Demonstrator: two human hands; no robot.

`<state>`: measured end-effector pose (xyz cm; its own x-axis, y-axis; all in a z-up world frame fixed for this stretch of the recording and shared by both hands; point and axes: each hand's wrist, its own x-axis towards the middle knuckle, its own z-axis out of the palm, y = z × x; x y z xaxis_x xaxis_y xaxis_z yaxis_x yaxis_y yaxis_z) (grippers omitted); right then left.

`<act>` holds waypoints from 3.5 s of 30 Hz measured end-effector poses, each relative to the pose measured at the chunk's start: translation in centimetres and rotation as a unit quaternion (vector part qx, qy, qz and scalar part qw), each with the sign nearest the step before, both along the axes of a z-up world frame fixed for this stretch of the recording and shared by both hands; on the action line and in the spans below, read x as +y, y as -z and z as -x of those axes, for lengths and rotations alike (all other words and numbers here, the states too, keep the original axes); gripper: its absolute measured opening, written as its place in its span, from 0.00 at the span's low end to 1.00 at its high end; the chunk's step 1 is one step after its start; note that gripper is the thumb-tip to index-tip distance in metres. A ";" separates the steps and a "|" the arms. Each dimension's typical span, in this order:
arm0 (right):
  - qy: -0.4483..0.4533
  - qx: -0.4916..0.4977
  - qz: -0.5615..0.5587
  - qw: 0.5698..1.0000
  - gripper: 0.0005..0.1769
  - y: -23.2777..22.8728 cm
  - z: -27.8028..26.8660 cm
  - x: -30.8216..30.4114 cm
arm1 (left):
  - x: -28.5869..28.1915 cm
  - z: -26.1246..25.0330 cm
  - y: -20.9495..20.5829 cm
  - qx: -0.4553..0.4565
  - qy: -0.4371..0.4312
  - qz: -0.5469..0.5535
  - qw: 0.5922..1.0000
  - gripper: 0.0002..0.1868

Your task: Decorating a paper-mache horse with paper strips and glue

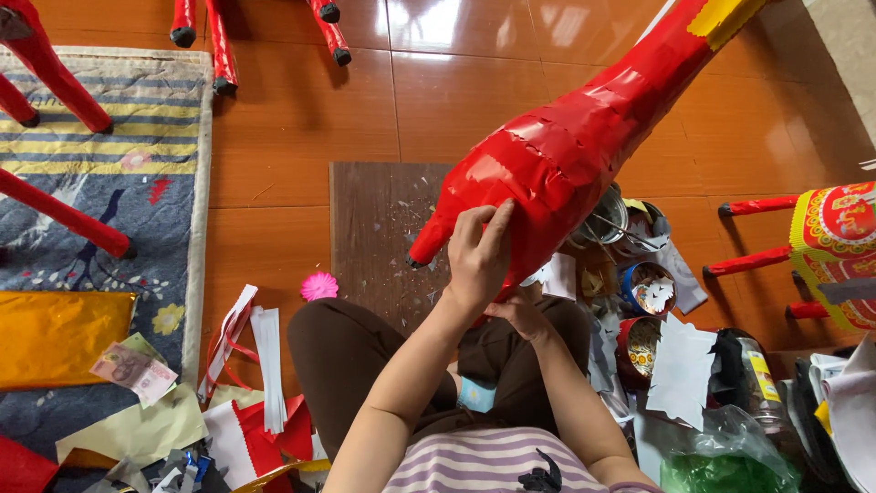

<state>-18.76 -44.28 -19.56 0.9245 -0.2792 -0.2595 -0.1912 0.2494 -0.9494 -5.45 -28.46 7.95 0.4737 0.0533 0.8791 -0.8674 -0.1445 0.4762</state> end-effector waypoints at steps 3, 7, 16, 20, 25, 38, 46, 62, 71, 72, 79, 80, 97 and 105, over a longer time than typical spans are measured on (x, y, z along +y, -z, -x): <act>0.005 0.005 -0.008 1.000 0.21 0.0 -0.1 0.0 | 0.3 -0.1 -0.3 -0.010 0.007 -0.003 1.000 0.11; 0.015 0.013 -0.008 1.000 0.23 0.2 -0.3 -0.2 | 0.4 -0.3 -0.2 -0.009 0.050 0.006 0.999 0.12; -0.016 0.026 0.036 0.999 0.35 -5.4 -0.9 1.4 | 1.2 -0.5 0.8 -0.013 0.105 -0.026 0.994 0.25; -0.015 0.059 0.037 0.997 0.40 -0.1 0.1 -0.4 | -0.1 -0.8 3.5 -0.005 0.124 -0.131 0.984 0.36; -0.020 0.064 0.043 0.997 0.42 2.2 0.2 -1.4 | -0.3 -0.7 4.0 0.002 0.119 -0.176 0.977 0.39; -0.070 -0.010 0.082 0.994 0.22 -17.4 -4.4 8.6 | 9.7 3.6 17.2 0.274 0.158 -0.205 0.926 0.36; -0.108 -0.150 0.278 0.943 0.26 -15.8 -4.4 8.1 | 10.2 3.4 18.9 0.402 0.135 -0.304 0.853 0.37; 0.152 0.006 0.388 0.909 0.19 -13.1 -6.6 -3.9 | 13.0 -10.0 36.8 0.486 -0.098 -0.345 0.797 0.25; 0.165 -0.017 0.382 0.909 0.19 -11.8 -7.5 -2.1 | 12.1 -12.4 36.3 0.540 -0.034 -0.257 0.801 0.18; 0.160 -0.013 0.396 0.904 0.20 -11.4 -7.9 -2.0 | 12.2 -12.9 36.9 0.531 -0.034 -0.273 0.801 0.19; 0.159 0.025 0.432 0.887 0.22 -9.2 -9.4 -2.9 | 12.2 -13.3 36.2 0.554 -0.026 -0.284 0.782 0.24; 0.157 0.023 0.432 0.888 0.22 -9.4 -9.4 -2.7 | 12.2 -13.4 36.2 0.554 -0.028 -0.283 0.783 0.24; 0.108 0.018 0.424 0.899 0.20 -9.7 -9.7 -2.7 | 12.7 -28.1 31.2 0.321 -0.077 -0.355 0.875 0.09; 0.113 0.064 0.439 0.889 0.22 -4.6 -7.7 -6.2 | 11.3 -37.1 26.4 0.338 -0.073 -0.320 0.882 0.10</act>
